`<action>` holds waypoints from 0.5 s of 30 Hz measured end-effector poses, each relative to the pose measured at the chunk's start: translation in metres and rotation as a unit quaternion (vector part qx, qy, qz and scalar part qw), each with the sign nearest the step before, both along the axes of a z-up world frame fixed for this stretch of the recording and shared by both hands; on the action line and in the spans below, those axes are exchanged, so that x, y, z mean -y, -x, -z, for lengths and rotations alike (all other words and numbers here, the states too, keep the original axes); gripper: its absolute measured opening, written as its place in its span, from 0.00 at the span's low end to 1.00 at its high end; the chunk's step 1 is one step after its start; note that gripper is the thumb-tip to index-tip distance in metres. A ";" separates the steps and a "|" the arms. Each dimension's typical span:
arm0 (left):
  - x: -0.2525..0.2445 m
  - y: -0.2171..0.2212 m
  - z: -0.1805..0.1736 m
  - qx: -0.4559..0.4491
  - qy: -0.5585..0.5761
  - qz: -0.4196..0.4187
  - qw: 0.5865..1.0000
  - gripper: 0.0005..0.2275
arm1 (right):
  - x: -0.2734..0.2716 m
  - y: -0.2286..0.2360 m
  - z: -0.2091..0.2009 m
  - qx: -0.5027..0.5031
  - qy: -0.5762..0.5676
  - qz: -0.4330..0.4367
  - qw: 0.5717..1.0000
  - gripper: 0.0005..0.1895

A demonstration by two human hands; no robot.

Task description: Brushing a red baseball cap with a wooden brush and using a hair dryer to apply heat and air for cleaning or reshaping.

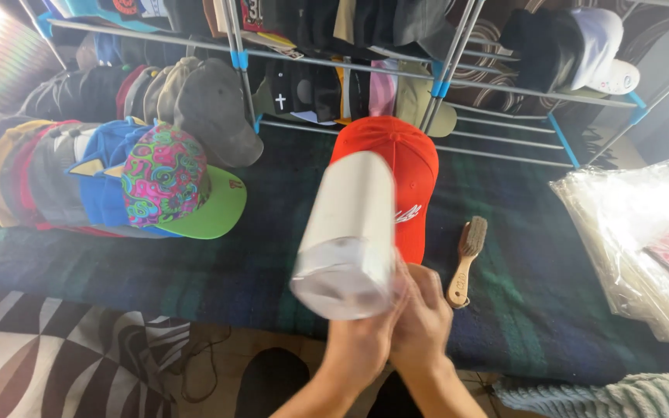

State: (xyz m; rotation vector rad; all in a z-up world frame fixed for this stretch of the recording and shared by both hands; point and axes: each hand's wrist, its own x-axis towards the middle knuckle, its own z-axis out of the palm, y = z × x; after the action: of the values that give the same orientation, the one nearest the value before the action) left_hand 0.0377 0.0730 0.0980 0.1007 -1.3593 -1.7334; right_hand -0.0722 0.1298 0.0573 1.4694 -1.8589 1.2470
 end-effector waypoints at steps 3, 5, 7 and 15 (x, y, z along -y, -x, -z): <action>0.033 -0.009 -0.009 0.091 -0.073 -0.109 0.987 0.17 | 0.017 -0.022 -0.015 0.055 -0.122 -0.031 0.991 0.34; 0.061 -0.017 -0.014 0.089 -0.337 -0.112 0.930 0.14 | 0.018 -0.034 -0.044 -0.029 -0.123 -0.252 0.959 0.38; 0.096 -0.025 -0.015 0.120 -0.292 -0.132 0.939 0.11 | 0.020 -0.020 -0.033 -0.036 -0.070 -0.159 0.984 0.32; 0.137 -0.029 -0.091 0.261 -0.094 -0.151 0.949 0.24 | 0.065 0.080 0.024 0.341 0.001 0.069 0.938 0.36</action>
State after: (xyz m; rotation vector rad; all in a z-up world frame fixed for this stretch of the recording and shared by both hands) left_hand 0.0669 -0.0643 0.1890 0.8844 -1.4456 -1.6239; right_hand -0.1525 0.0651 0.0333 0.9309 -2.3246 1.8404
